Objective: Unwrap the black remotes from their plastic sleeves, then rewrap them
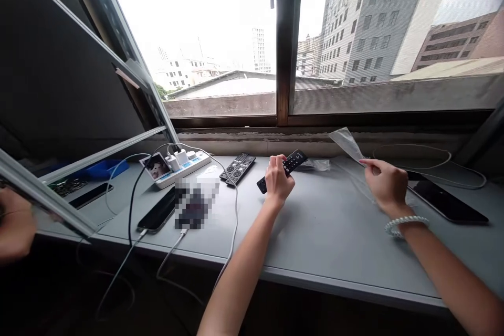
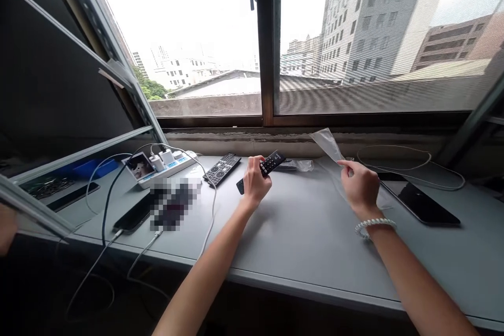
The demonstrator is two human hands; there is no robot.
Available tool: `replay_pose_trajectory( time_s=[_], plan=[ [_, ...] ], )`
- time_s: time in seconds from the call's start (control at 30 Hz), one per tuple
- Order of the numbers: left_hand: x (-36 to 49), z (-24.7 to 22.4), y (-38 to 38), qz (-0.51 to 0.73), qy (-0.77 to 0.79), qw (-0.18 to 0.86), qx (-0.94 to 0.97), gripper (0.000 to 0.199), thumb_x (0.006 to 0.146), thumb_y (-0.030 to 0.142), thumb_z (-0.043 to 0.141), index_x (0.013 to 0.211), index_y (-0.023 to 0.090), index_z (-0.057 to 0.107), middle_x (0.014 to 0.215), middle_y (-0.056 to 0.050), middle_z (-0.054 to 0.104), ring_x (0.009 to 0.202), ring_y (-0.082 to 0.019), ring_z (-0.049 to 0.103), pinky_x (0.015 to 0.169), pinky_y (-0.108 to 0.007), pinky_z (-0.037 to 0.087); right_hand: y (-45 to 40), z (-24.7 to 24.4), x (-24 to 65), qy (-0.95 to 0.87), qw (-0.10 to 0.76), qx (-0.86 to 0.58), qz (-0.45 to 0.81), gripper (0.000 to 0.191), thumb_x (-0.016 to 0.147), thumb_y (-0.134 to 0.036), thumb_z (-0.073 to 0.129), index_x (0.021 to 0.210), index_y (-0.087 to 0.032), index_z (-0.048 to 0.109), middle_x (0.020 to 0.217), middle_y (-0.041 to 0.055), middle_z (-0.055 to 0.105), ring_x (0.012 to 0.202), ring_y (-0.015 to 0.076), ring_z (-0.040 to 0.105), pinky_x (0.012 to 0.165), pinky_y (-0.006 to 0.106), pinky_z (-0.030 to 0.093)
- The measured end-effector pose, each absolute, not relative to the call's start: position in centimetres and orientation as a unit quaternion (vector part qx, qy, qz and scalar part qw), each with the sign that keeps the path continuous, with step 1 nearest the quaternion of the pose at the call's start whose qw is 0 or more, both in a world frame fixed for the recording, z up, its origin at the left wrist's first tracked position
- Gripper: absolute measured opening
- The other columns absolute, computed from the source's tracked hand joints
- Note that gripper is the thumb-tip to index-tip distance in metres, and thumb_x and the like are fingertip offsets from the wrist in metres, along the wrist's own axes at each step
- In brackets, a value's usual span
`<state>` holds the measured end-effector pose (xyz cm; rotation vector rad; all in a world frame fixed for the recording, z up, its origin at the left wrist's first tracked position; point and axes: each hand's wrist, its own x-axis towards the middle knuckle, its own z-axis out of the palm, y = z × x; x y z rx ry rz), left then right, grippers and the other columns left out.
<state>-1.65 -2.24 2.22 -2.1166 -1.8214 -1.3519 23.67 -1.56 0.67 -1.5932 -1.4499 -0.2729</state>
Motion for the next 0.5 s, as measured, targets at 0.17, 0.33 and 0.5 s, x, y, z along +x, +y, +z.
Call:
replay_pose_trajectory(
  time_s=[0.17, 0.33, 0.5],
  plan=[
    [-1.0, 3.1, -3.1, -0.499, -0.544, 0.057, -0.672, 0.049, 0.062, 0.0, 0.047, 0.104, 0.023, 0.038, 0.105, -0.006, 0.048, 0.098, -0.021, 0.051, 0.084, -0.034, 0.042, -2.6, 0.0, 20.0, -0.746, 0.473, -0.469, 0.016, 0.028, 0.081, -0.028, 0.046, 0.096, -0.032, 0.07, 0.1, 0.0001, 0.07, 0.089, 0.024, 0.065, 0.079, 0.037, 0.051],
    [-0.1, 3.4, -3.9, -0.424, -0.528, 0.048, -0.735, 0.046, 0.067, 0.004, 0.047, 0.108, 0.023, 0.042, 0.112, -0.007, 0.047, 0.102, -0.022, 0.049, 0.089, -0.034, 0.04, -2.9, -0.6, 18.1, -0.778, 0.401, -0.462, 0.147, 0.036, 0.083, -0.044, 0.051, 0.114, -0.033, 0.062, 0.104, 0.0013, 0.069, 0.085, 0.0257, 0.067, 0.073, 0.04, 0.053],
    [0.9, 2.8, -4.1, -0.306, -0.437, 0.058, -0.844, 0.044, 0.074, 0.007, 0.046, 0.115, 0.023, 0.044, 0.118, -0.007, 0.049, 0.108, -0.021, 0.049, 0.09, -0.032, 0.04, -3.2, 1.0, 19.1, -0.643, 0.554, -0.426, 0.313, 0.058, 0.084, -0.061, 0.036, 0.109, -0.017, 0.063, 0.085, 0.0085, 0.07, 0.068, 0.0205, 0.066, 0.043, 0.026, 0.048]
  ],
)
